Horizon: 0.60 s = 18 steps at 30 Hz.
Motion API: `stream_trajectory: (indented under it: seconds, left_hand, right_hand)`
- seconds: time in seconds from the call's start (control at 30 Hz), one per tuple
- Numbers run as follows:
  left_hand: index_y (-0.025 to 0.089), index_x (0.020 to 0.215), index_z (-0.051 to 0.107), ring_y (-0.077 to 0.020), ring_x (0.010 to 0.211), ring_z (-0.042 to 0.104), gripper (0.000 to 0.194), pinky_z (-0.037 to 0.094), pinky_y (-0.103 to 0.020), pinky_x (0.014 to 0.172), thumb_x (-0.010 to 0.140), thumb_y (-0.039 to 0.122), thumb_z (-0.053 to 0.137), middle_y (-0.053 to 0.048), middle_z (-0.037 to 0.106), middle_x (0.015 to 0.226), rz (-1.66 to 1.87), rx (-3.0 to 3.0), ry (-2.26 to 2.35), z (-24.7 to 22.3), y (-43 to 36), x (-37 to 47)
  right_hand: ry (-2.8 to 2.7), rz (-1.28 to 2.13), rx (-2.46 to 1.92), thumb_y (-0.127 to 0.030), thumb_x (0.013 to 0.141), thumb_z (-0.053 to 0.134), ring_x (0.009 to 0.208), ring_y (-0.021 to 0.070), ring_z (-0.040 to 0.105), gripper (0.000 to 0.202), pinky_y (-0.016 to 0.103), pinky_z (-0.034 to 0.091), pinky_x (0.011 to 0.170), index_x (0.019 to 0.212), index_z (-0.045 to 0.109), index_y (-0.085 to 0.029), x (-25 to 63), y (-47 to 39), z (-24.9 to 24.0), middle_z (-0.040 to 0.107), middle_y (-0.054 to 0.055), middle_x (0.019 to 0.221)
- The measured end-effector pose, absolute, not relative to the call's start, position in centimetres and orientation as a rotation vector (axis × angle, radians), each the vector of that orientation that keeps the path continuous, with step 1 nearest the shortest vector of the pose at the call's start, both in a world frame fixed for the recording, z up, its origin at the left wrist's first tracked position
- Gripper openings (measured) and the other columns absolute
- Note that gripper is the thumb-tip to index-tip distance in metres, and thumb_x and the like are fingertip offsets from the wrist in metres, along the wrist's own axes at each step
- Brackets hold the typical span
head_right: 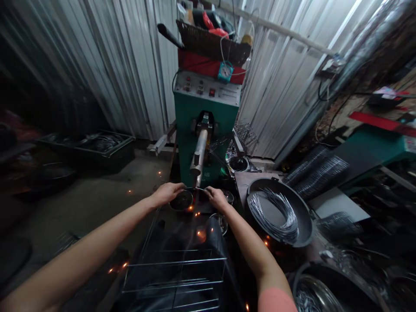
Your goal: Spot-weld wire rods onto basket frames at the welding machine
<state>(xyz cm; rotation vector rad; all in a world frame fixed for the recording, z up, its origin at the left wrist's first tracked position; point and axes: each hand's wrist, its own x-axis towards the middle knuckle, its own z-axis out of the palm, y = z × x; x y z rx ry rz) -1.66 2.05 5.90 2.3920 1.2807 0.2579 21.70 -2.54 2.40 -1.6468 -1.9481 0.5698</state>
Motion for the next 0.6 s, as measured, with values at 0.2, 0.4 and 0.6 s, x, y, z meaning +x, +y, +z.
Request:
stream_trajectory:
  seconds: [0.2, 0.4, 0.6]
  left_hand:
    - [0.019, 0.098, 0.063, -0.0173, 0.086, 0.059, 0.026, 0.041, -0.024, 0.074, 0.086, 0.026, 0.041, -0.005, 0.067, 0.092, 0.283, 2.278, 1.218, 5.4, 2.8, -1.3]
    - [0.016, 0.095, 0.063, -0.0134, 0.052, 0.053, 0.028, 0.040, -0.023, 0.052, 0.082, 0.034, 0.046, 0.000, 0.057, 0.061, 0.144, 2.075, 1.213, 6.3, 3.8, -1.1]
    - [0.016, 0.096, 0.063, -0.0097, 0.039, 0.042, 0.027, 0.033, -0.021, 0.041, 0.080, 0.026, 0.045, 0.004, 0.046, 0.050, -0.016, 1.915, 1.183, 7.6, 4.7, -0.8]
  right_hand:
    - [-1.976, 0.591, -1.748, -0.030, 0.088, 0.043, 0.062, 0.0113, 0.046, 0.024, 0.020, 0.033, 0.058, 0.081, 0.060, -0.015, 21.3, -2.3, 3.5, 0.054, -0.001, 0.066]
    - [-1.930, 0.875, -1.730, -0.026, 0.086, 0.047, 0.059, 0.0087, 0.044, 0.020, 0.019, 0.031, 0.054, 0.072, 0.055, -0.014, 21.5, -1.3, 5.4, 0.049, -0.003, 0.063]
    - [-1.721, 1.374, -1.760, -0.026, 0.084, 0.049, 0.043, 0.0061, 0.036, 0.019, 0.018, 0.027, 0.042, 0.069, 0.053, -0.014, 21.9, -0.3, 7.1, 0.042, -0.006, 0.051]
